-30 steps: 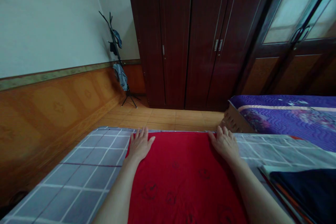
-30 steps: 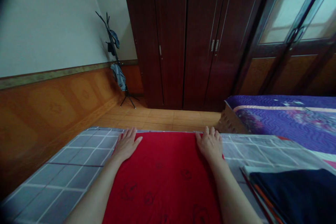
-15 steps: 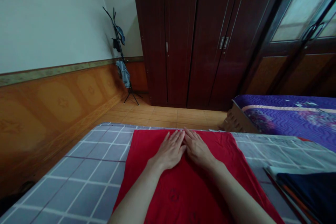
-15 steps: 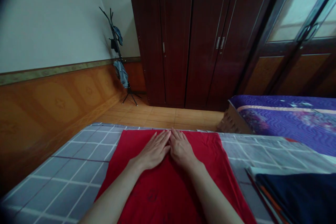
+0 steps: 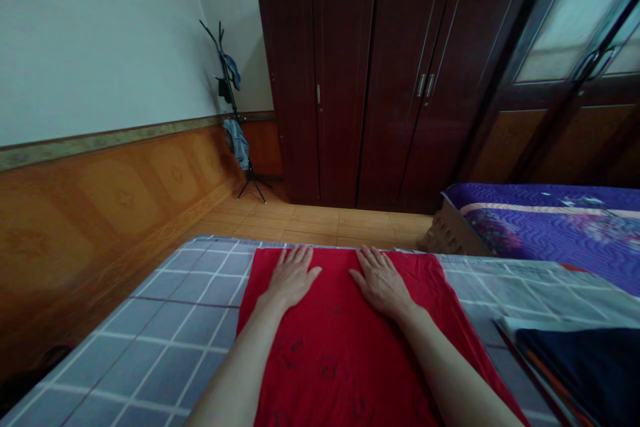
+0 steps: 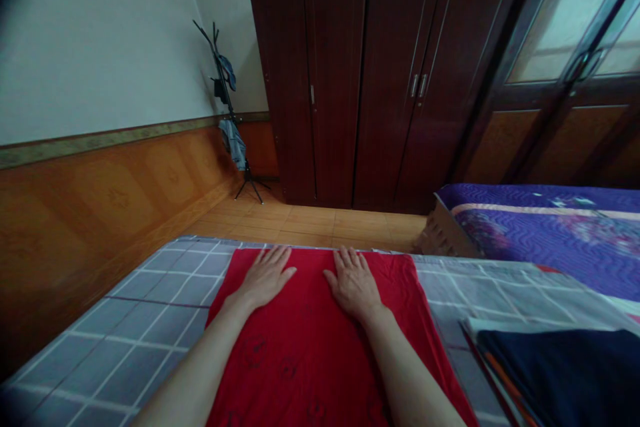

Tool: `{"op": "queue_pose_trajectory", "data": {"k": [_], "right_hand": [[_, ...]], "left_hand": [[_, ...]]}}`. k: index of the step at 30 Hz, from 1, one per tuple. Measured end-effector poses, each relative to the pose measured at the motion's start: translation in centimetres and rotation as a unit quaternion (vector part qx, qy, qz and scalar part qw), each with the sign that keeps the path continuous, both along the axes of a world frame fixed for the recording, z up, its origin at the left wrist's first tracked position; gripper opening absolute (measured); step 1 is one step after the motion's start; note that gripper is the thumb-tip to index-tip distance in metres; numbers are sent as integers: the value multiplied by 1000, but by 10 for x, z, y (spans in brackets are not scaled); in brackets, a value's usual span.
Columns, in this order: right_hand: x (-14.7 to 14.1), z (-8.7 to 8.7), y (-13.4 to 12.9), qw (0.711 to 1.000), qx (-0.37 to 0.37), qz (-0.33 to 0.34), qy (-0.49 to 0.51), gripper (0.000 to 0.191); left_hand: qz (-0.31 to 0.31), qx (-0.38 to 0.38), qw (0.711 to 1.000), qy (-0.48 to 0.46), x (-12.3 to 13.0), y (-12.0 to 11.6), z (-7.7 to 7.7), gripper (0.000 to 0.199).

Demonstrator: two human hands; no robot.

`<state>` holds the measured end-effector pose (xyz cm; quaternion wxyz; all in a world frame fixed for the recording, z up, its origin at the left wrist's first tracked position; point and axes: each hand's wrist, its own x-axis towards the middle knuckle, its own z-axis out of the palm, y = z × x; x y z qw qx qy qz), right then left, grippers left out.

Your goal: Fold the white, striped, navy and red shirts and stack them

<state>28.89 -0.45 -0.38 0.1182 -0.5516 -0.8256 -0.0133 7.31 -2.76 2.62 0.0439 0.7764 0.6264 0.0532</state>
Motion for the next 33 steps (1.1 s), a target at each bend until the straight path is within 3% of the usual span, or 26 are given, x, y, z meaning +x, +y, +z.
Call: {"op": "queue_pose_trajectory", "data": {"k": [2, 3, 6, 8, 9, 11, 13, 14, 17, 18, 21, 23, 25, 29, 31, 33], "right_hand": [[9, -2, 4, 997, 12, -73, -8, 62], [13, -2, 6, 996, 15, -89, -9, 61], [20, 0, 9, 996, 19, -85, -5, 58], [20, 2, 8, 997, 21, -81, -2, 56], [19, 3, 7, 997, 22, -79, -1, 57], [18, 4, 5, 997, 22, -76, 1, 57], [17, 5, 4, 997, 22, -74, 5, 58], [17, 4, 4, 997, 22, -74, 7, 58], [17, 3, 3, 997, 21, -76, 16, 58], [17, 3, 3, 997, 21, -76, 19, 59], [20, 7, 3, 997, 18, -71, 26, 58], [20, 16, 1, 997, 13, -68, 29, 59], [12, 26, -9, 998, 8, -57, 32, 63], [-41, 38, -57, 999, -4, 35, 31, 67], [-72, 34, -84, 994, -25, 109, 19, 68], [-85, 29, -102, 987, -47, 151, 4, 69]], "left_hand": [[66, -4, 998, 8, -1, -8, 8, 64], [53, -4, 999, -3, 3, -14, 11, 66], [-114, -13, 992, -49, 26, -38, 13, 70], [-180, -37, 982, -40, 32, -51, 7, 69], [-146, -32, 988, -25, 28, -56, 5, 66], [16, -20, 999, 20, 9, -66, 3, 62], [175, -16, 983, 52, -16, -83, 4, 63], [173, -15, 983, 55, -26, -94, 5, 65], [4, -19, 1000, 21, -38, -134, 1, 62], [-16, -21, 1000, 14, -39, -145, -3, 60], [54, -10, 998, 19, -40, -162, -17, 60], [99, 7, 995, 26, -44, -160, -23, 60], [104, 23, 994, 30, -47, -155, -25, 59], [95, 43, 994, 37, -49, -151, -25, 58], [91, 47, 994, 42, -50, -152, -27, 57], [89, 51, 994, 44, -51, -153, -29, 57]]}}
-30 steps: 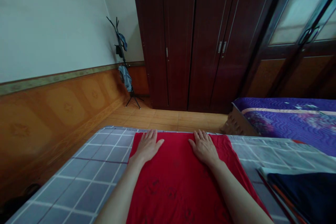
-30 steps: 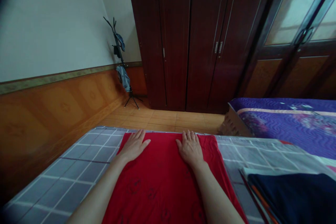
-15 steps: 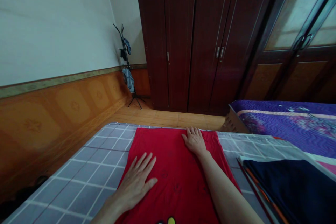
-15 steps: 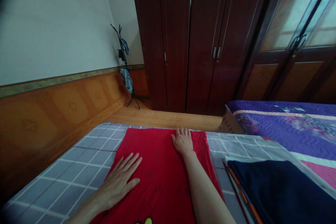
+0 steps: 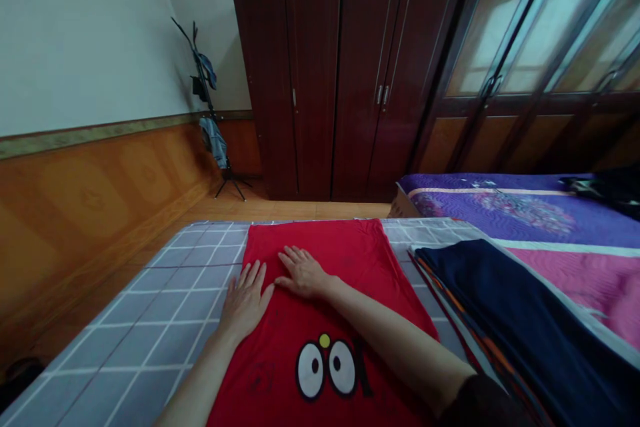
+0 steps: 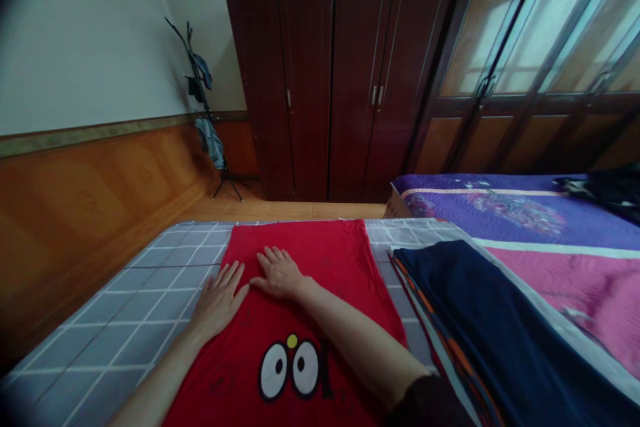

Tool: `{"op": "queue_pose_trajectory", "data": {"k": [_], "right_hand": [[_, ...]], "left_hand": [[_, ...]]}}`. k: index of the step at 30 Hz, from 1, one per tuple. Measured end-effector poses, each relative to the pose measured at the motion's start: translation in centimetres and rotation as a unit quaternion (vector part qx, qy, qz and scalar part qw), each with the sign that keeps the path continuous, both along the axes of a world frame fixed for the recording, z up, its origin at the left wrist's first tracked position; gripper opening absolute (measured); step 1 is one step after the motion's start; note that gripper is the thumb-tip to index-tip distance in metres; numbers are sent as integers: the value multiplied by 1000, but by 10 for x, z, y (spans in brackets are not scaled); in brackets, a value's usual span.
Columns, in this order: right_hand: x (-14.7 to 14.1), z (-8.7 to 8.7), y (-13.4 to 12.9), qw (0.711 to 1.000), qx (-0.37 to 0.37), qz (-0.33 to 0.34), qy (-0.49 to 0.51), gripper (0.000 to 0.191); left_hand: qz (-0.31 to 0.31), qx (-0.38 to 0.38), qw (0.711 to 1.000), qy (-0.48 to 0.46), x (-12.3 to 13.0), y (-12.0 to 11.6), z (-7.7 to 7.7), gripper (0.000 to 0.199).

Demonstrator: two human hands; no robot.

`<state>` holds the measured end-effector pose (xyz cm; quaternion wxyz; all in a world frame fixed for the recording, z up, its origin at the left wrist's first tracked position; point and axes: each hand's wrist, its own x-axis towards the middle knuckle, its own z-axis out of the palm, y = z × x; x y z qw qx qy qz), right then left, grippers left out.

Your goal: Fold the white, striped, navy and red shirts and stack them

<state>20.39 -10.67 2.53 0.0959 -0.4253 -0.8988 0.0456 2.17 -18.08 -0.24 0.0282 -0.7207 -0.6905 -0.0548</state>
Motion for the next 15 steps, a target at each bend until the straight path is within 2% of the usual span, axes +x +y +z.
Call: {"op": "queue_pose_trajectory", "data": {"k": [1, 3, 7, 9, 11, 15], "right_hand": [[4, -1, -3, 1000, -8, 2, -7, 69], [36, 2, 1, 999, -17, -40, -20, 67], [142, 23, 26, 969, -16, -242, -46, 60], [176, 29, 31, 948, -11, -312, -58, 59], [183, 24, 28, 942, 3, -330, -66, 60], [156, 2, 16, 956, 16, -285, -75, 58]], "left_hand": [[-1, 2, 1000, -1, -1, 0, -1, 57], [-2, 3, 1000, -8, -2, -1, -2, 58], [6, 1, 1000, -22, -3, 0, -2, 60], [7, 8, 999, -31, -3, 1, -1, 62], [4, 16, 999, -43, -3, 2, -2, 63], [5, 23, 998, -59, -10, 4, -4, 63]]}}
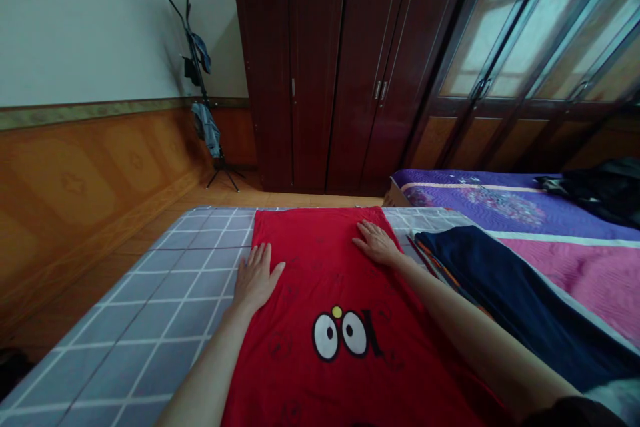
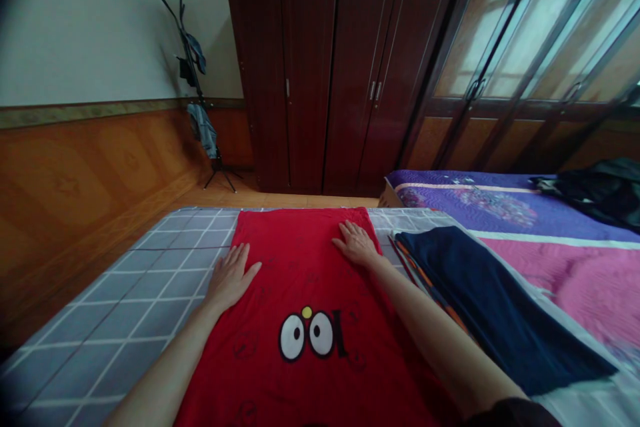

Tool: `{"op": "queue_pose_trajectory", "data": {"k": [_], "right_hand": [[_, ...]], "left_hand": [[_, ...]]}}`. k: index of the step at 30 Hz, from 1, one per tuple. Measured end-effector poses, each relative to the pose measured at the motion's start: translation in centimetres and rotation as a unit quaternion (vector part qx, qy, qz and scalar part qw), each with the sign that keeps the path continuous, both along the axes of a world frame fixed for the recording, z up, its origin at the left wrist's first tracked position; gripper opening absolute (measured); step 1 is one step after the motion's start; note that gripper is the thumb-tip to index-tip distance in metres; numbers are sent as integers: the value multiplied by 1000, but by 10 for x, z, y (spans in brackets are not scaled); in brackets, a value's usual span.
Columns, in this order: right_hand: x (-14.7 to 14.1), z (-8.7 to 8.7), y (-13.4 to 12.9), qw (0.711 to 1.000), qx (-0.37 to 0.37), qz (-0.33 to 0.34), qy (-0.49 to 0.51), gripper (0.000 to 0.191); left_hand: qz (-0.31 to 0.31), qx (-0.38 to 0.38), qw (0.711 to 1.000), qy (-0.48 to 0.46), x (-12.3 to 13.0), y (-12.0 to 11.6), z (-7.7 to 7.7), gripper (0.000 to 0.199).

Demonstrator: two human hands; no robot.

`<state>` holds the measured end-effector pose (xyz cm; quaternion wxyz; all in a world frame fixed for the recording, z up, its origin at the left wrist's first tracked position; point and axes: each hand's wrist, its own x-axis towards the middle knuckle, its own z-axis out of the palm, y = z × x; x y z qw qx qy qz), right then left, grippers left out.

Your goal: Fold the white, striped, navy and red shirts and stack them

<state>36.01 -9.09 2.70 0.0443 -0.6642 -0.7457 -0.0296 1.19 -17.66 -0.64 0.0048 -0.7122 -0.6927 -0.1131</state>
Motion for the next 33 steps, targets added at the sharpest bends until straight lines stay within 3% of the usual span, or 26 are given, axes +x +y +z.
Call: {"op": "queue_pose_trajectory", "data": {"k": [6, 14, 20, 23, 29, 33], "right_hand": [[-19, -4, -2, 998, 25, -66, 2, 60], [-76, -7, -14, 999, 18, 25, 16, 56], [-165, -13, -49, 977, 4, 208, 40, 57], [-194, -15, -59, 966, 8, 251, 53, 59], [-197, -12, -84, 957, 4, 282, 67, 59], [-192, -17, -117, 915, -5, 396, 74, 61]], "left_hand": [[53, 42, 997, -42, -21, 6, -1, 44], [102, 85, 988, -74, -30, 14, -5, 29], [135, 101, 981, -102, -37, 19, -4, 14], [153, 108, 976, -112, -41, 21, -4, 15], [156, 112, 975, -116, -41, 19, -3, 8], [151, 113, 975, -115, -40, 17, -1, 5]]}}
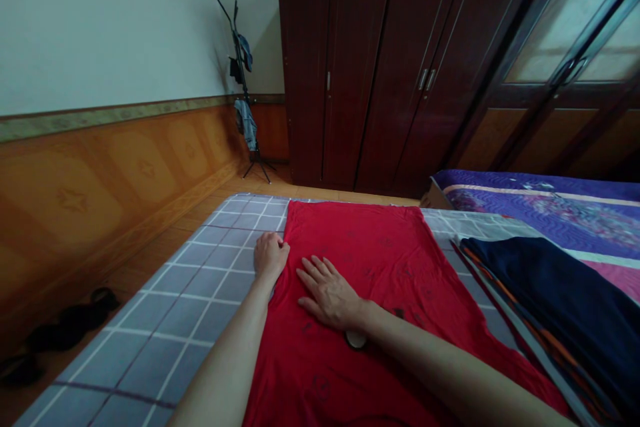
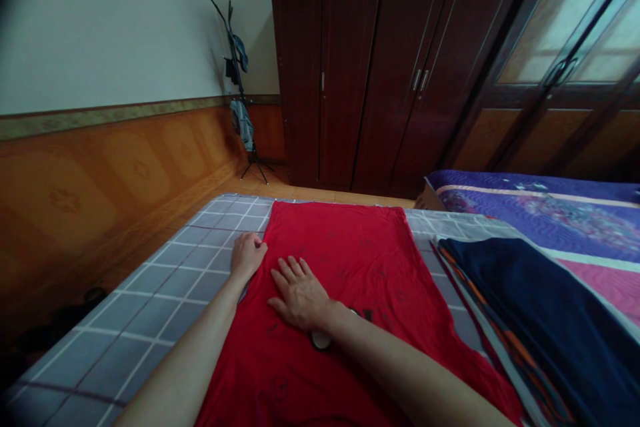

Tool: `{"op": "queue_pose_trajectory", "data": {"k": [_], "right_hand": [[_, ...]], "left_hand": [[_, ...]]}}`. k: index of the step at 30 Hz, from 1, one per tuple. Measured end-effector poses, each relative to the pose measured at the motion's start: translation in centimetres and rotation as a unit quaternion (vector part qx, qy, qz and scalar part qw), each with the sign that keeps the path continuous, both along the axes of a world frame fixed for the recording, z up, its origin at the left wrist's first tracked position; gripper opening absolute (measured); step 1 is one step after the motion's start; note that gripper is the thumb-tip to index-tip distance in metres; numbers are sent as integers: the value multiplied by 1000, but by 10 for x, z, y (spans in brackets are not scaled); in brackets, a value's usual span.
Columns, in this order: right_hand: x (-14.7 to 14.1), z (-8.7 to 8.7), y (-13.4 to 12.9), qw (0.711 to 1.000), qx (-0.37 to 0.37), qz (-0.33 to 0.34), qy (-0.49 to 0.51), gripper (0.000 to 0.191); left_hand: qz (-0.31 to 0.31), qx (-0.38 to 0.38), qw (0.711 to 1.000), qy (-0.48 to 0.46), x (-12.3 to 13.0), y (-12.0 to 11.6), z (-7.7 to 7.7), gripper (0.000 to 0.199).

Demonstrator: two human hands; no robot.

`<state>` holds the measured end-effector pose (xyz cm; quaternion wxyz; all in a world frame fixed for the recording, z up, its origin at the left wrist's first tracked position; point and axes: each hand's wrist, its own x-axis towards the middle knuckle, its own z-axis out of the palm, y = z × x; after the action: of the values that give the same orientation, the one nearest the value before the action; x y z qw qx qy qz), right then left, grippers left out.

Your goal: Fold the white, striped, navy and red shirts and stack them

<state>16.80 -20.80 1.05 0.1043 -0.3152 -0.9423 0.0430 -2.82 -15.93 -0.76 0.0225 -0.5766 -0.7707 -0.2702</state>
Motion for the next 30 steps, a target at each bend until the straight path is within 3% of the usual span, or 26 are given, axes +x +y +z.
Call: {"op": "queue_pose_trajectory", "data": {"k": [1, 3, 8, 10, 12, 14, 17, 18, 22, 24, 27, 30], "right_hand": [[6, 0, -1, 1000, 0, 17, -5, 62], [28, 2, 12, 1000, 1, -15, -27, 62], [138, 23, 75, 955, 23, -293, -46, 56], [170, 26, 80, 928, 38, -369, -44, 54], [181, 22, 67, 915, 47, -398, -47, 55], [177, 12, 43, 931, 44, -359, -56, 56], [173, -3, 15, 976, 36, -202, -67, 53], [177, -5, 11, 978, 42, -195, -66, 52], [193, 5, 12, 927, 84, -361, -65, 51], [181, 16, 2, 931, 70, -353, -58, 52], [131, 34, -43, 986, -23, -164, -18, 52], [70, 43, -102, 994, -79, 73, 30, 58]], "left_hand": [[0, 0, 1000, 1, 0, 0, 0, 5], [-1, 0, 1000, 2, -1, -1, 0, 6], [-2, 0, 1000, 10, -3, -2, -2, 8], [-2, 0, 1000, 13, -2, -2, -2, 8], [-3, 0, 1000, 16, -2, -1, -3, 9], [-6, 0, 1000, 17, -2, -1, -4, 11], [-18, -2, 1000, 19, -4, 0, -6, 17], [-22, -4, 1000, 20, -5, 0, -6, 17], [-32, -14, 999, 20, -7, 0, -6, 16], [-42, -24, 999, 21, -8, -1, -4, 15], [-68, -41, 997, 20, -9, -4, 0, 15], [-87, -65, 994, 15, -11, -4, 7, 19]]}}
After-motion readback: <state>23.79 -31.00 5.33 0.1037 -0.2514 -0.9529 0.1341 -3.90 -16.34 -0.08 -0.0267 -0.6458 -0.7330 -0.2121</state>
